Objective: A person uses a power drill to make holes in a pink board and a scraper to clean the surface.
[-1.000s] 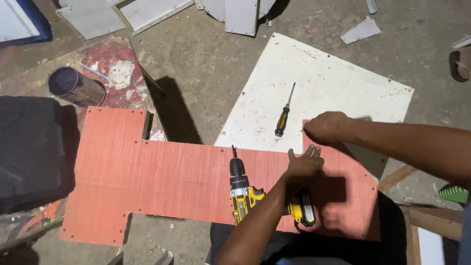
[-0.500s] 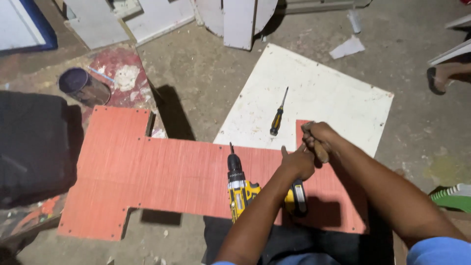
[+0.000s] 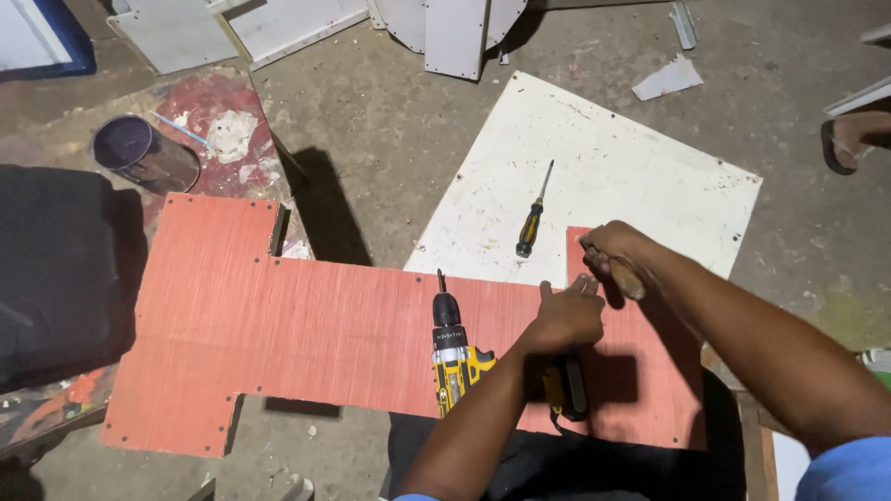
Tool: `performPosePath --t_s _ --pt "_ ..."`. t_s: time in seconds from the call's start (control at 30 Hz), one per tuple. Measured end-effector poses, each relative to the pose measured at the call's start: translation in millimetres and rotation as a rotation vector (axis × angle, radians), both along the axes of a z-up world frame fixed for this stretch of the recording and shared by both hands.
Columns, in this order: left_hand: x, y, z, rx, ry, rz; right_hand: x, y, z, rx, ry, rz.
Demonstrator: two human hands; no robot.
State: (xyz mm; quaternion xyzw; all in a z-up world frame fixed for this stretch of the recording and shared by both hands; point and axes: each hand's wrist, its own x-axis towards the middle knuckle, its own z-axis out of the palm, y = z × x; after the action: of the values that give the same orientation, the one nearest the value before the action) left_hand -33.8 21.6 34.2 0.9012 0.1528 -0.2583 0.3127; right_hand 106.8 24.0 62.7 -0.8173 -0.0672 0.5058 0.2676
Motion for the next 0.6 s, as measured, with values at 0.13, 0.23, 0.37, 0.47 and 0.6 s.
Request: performPosePath --t_s 0.13,0.23,0.37,0.47,0.6 --pt "5 0 -1 -0.038 0.038 0.002 42 21 -66 -0.135 -0.071 0.221" --pt "5 0 -2 -0.001 0.021 0.015 43 42 -46 -0.462 -0.304 1.019" --pt "3 -7 -13 -0.029 -0.007 0.05 25 25 2 -0.271 -0.575 1.328" --pt "1 0 -16 -0.04 -0.012 0.066 24 9 -6 -0.184 -0.521 1.119" --pt "3 0 -12 -0.074 -0.02 0.058 43 -3 -57 -0.04 -0.008 0.203"
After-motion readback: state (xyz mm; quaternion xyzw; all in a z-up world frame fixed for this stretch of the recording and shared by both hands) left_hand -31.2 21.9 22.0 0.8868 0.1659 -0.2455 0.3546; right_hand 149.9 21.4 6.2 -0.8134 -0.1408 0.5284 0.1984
